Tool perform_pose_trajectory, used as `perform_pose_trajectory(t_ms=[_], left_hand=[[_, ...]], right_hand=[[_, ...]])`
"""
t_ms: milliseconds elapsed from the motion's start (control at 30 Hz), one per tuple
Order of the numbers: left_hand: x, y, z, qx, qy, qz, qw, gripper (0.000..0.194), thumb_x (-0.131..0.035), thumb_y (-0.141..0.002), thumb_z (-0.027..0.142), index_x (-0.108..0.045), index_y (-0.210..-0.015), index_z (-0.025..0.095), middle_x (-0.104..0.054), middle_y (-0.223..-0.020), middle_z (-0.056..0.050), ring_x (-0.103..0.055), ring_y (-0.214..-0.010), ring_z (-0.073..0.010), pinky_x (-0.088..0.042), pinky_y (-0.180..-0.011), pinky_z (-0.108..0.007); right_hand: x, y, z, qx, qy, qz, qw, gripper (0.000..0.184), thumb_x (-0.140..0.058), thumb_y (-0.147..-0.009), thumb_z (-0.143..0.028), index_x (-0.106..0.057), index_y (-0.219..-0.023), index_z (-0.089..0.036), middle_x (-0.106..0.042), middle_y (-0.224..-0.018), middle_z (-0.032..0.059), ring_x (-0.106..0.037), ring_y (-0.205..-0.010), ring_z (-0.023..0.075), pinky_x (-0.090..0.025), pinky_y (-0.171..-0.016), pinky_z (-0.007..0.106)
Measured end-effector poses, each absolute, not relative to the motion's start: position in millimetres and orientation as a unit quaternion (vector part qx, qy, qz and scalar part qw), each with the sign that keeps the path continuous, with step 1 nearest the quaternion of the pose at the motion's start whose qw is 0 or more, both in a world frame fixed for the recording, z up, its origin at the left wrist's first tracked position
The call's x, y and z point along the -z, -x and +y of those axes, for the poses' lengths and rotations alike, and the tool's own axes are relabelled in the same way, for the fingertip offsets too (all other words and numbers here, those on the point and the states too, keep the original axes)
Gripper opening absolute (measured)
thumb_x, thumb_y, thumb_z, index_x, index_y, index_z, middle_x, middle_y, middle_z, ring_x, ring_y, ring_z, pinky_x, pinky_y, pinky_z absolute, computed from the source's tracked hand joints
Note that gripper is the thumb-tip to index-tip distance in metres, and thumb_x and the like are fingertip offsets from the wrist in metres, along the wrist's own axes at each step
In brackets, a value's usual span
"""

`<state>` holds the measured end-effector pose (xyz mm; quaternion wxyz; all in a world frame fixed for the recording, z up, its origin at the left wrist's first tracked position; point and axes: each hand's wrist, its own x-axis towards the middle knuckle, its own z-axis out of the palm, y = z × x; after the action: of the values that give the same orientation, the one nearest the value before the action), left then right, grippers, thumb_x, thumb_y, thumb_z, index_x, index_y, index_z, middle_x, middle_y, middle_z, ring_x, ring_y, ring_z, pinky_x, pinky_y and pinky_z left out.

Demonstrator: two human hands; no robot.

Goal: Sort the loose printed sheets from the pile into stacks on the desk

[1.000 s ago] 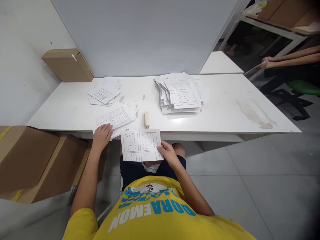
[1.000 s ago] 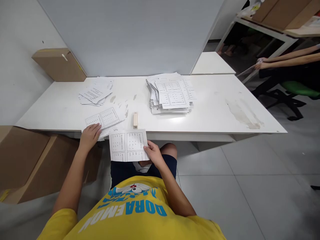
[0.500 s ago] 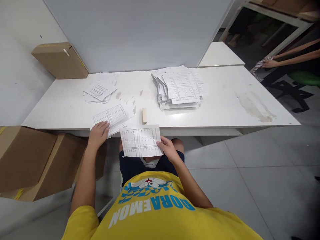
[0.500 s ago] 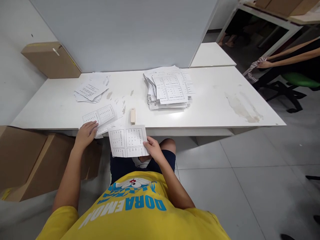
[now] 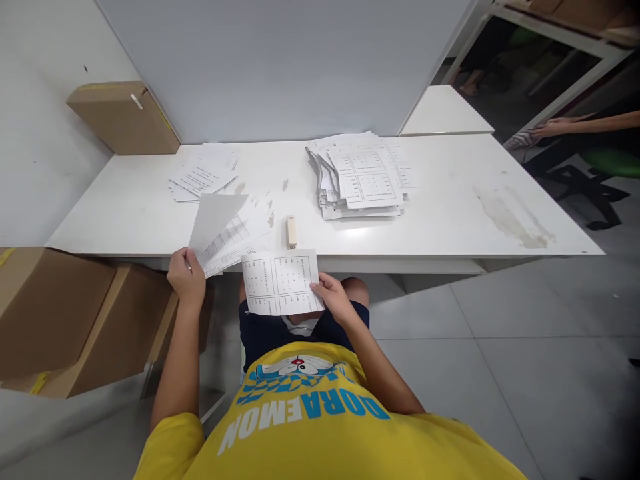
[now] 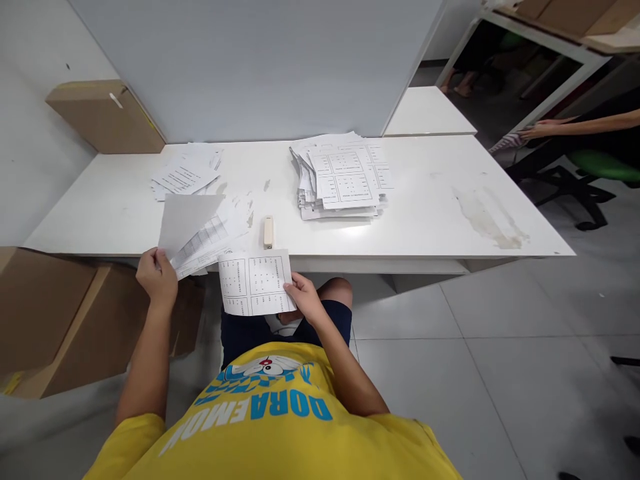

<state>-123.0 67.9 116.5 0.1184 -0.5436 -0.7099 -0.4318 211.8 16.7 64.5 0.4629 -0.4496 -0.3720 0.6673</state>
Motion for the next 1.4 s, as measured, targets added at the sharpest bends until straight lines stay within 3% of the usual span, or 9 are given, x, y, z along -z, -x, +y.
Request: perform_pose_trajectory(t_ms=[167, 333, 433, 667, 867, 967, 1067, 1200, 1400], left_hand=[[-113, 109, 44, 0.464, 0.613, -0.622, 0.152, 0.022, -0.050, -0.095, 0.033, -0.062, -0.094, 0.015, -0.068, -0.087, -0.011, -0.065, -0.083, -0.0207, -0.049, -0.076, -0.034], [-97, 97, 10, 0.393, 0.795, -0.426, 0.178, 0.004, -0.063, -0.088, 0.021, -0.063, -0.091, 0.019, -0.074, -0.090, -0.009, -0.072, -0.091, -0.0211, -0.052, -0.083, -0.035], [-93, 92, -11, 0.379, 0.835, -0.355, 0.181, 0.013, -0.067, -0.085, 0.014, -0.063, -0.095, 0.022, -0.076, -0.095, -0.006, -0.072, -0.097, -0.0203, -0.053, -0.089, -0.036], [-88, 90, -33, 0.340, 0.852, -0.347, 0.195, 0.024, -0.067, -0.084, 0.009, -0.064, -0.105, 0.021, -0.076, -0.104, -0.008, -0.066, -0.116, -0.0219, -0.051, -0.098, -0.036], [-79, 89, -20, 0.242, 0.882, -0.372, 0.161, 0.051, -0.069, -0.086, 0.030, -0.054, -0.134, 0.016, -0.064, -0.131, -0.018, -0.044, -0.139, -0.0331, -0.040, -0.112, -0.050], [-74, 89, -15, 0.240, 0.876, -0.389, 0.155, 0.050, -0.055, -0.092, 0.014, -0.050, -0.142, 0.019, -0.063, -0.134, -0.015, -0.042, -0.141, -0.0298, -0.040, -0.112, -0.047], [-74, 89, -15, 0.277, 0.862, -0.418, 0.070, 0.046, -0.049, -0.095, 0.011, -0.057, -0.136, 0.028, -0.066, -0.130, -0.010, -0.052, -0.134, -0.0263, -0.042, -0.110, -0.045], [-77, 88, -20, 0.339, 0.806, -0.471, -0.113, 0.031, -0.060, -0.092, 0.026, -0.069, -0.121, 0.035, -0.072, -0.118, -0.008, -0.060, -0.124, -0.0285, -0.043, -0.109, -0.048], [-66, 89, -28, 0.342, 0.801, -0.484, -0.080, 0.028, -0.064, -0.090, 0.032, -0.070, -0.117, 0.036, -0.073, -0.116, -0.007, -0.060, -0.124, -0.0292, -0.038, -0.114, -0.052]], right_hand=[[-67, -192, 17, -0.695, 0.425, -0.329, 0.477, 0.039, -0.073, -0.068, -0.037, -0.072, -0.104, -0.021, -0.077, -0.095, 0.0043, -0.069, -0.084, 0.0241, -0.053, -0.074, 0.034], [-74, -160, 21, -0.726, 0.379, -0.283, 0.499, 0.037, -0.074, -0.066, -0.035, -0.071, -0.102, -0.023, -0.077, -0.098, 0.0027, -0.070, -0.090, 0.0242, -0.054, -0.080, 0.036], [-77, -148, 24, -0.724, 0.378, -0.278, 0.505, 0.038, -0.076, -0.064, -0.036, -0.071, -0.100, -0.023, -0.077, -0.097, 0.0027, -0.070, -0.092, 0.0248, -0.055, -0.080, 0.036], [-80, -150, 23, -0.714, 0.392, -0.291, 0.501, 0.034, -0.078, -0.065, -0.036, -0.073, -0.097, -0.024, -0.077, -0.093, 0.0039, -0.070, -0.094, 0.0256, -0.056, -0.076, 0.035], [-79, -152, 25, -0.737, 0.386, -0.229, 0.505, 0.034, -0.082, -0.057, -0.038, -0.073, -0.086, -0.022, -0.077, -0.084, 0.0027, -0.071, -0.088, 0.0263, -0.055, -0.071, 0.033], [-81, -155, 26, -0.738, 0.387, -0.238, 0.498, 0.037, -0.082, -0.057, -0.041, -0.072, -0.088, -0.022, -0.077, -0.087, 0.0029, -0.070, -0.090, 0.0268, -0.055, -0.072, 0.034], [-84, -160, 26, -0.730, 0.394, -0.263, 0.493, 0.042, -0.075, -0.066, -0.053, -0.072, -0.094, -0.022, -0.077, -0.092, 0.0037, -0.070, -0.095, 0.0276, -0.055, -0.077, 0.036], [-86, -172, 22, -0.728, 0.380, -0.286, 0.494, 0.062, -0.052, -0.078, -0.075, -0.071, -0.105, -0.022, -0.075, -0.104, 0.0074, -0.067, -0.105, 0.0290, -0.054, -0.084, 0.039], [-86, -194, 11, -0.652, 0.426, -0.392, 0.489, 0.047, -0.076, -0.070, -0.053, -0.070, -0.107, -0.024, -0.075, -0.105, 0.0047, -0.067, -0.100, 0.0280, -0.053, -0.085, 0.039]])
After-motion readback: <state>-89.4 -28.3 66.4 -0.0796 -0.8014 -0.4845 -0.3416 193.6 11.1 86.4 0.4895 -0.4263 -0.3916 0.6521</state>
